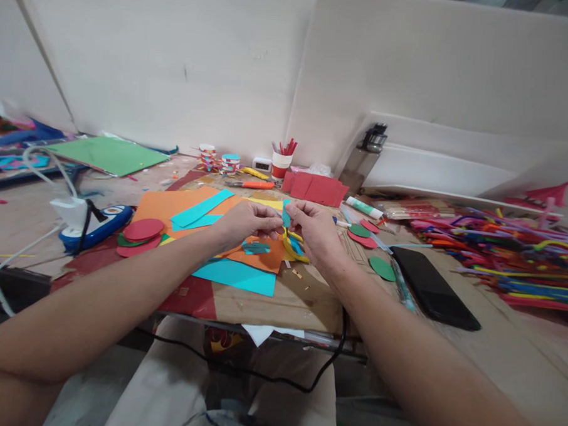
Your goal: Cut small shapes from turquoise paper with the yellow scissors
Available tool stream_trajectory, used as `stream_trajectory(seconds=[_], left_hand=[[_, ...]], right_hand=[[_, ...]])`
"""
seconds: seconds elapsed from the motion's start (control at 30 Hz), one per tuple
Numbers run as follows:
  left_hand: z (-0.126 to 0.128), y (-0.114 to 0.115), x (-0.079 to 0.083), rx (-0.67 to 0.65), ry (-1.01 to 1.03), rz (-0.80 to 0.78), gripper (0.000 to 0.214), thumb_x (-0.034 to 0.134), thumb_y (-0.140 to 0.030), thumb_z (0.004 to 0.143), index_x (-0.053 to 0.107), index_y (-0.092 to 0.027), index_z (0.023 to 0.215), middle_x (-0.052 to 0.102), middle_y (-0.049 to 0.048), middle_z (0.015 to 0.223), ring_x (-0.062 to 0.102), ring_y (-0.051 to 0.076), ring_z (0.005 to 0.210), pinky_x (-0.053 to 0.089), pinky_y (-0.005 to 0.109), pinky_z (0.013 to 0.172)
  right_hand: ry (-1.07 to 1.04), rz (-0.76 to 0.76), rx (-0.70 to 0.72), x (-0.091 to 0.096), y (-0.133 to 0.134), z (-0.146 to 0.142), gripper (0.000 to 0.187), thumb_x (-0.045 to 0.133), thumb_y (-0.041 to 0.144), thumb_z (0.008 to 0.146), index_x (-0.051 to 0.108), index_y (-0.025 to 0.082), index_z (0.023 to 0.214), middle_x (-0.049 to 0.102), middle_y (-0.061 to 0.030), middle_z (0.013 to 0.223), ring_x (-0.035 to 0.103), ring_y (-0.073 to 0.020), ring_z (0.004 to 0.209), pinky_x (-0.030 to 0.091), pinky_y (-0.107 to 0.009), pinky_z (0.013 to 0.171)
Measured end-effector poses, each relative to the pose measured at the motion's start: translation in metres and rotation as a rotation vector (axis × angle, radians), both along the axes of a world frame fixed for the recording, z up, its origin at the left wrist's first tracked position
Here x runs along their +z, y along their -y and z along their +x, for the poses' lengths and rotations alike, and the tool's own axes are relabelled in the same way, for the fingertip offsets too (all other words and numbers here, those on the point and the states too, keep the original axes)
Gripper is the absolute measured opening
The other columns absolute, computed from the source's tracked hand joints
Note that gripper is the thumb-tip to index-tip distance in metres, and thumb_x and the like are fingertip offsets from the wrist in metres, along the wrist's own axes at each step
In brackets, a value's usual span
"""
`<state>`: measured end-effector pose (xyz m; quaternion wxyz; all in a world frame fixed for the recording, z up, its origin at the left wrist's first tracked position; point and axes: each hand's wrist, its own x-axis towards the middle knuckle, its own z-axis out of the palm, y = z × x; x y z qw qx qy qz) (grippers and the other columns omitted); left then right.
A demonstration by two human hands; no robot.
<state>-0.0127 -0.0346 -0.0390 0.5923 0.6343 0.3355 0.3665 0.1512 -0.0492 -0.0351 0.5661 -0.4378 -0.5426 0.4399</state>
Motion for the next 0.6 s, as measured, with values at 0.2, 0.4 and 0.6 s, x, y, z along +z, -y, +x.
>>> stream_trajectory(seconds=[0.2,0.4,0.6], left_hand=[[0.0034,0.0016,-0.0007,-0.019,0.083,-0.077,0.025,0.075,-0.037,0.072,0.071,-0.013,0.08,0.071,0.0077,0.076,0.062,0.011,0.065,0.047,0.024,0.064],[0.0059,0.0048,0.0049,0.007,0.122,-0.093,0.025,0.073,-0.037,0.074,0.07,-0.012,0.075,0.071,0.0082,0.074,0.063,0.012,0.063,0.045,0.024,0.06],[0.0075,0.0021,0.0019,0.003,0.12,-0.073,0.025,0.075,-0.036,0.071,0.071,-0.012,0.076,0.071,0.0074,0.072,0.063,0.011,0.063,0.045,0.023,0.061]], right_hand=[[0.051,0.038,-0.078,0.0017,0.0012,-0.0006,0.029,0.071,0.043,0.066,0.058,0.018,0.064,0.049,0.0043,0.057,0.039,-0.0078,0.051,0.032,-0.024,0.049],[0.115,0.093,-0.137,-0.0023,-0.0019,-0.0004,0.023,0.067,0.039,0.071,0.058,0.019,0.066,0.049,0.0041,0.057,0.04,-0.0089,0.052,0.032,-0.024,0.05],[0.154,0.134,-0.135,-0.0026,-0.0003,-0.002,0.024,0.065,0.041,0.074,0.059,0.018,0.068,0.053,0.0026,0.064,0.043,-0.0095,0.056,0.037,-0.025,0.056]])
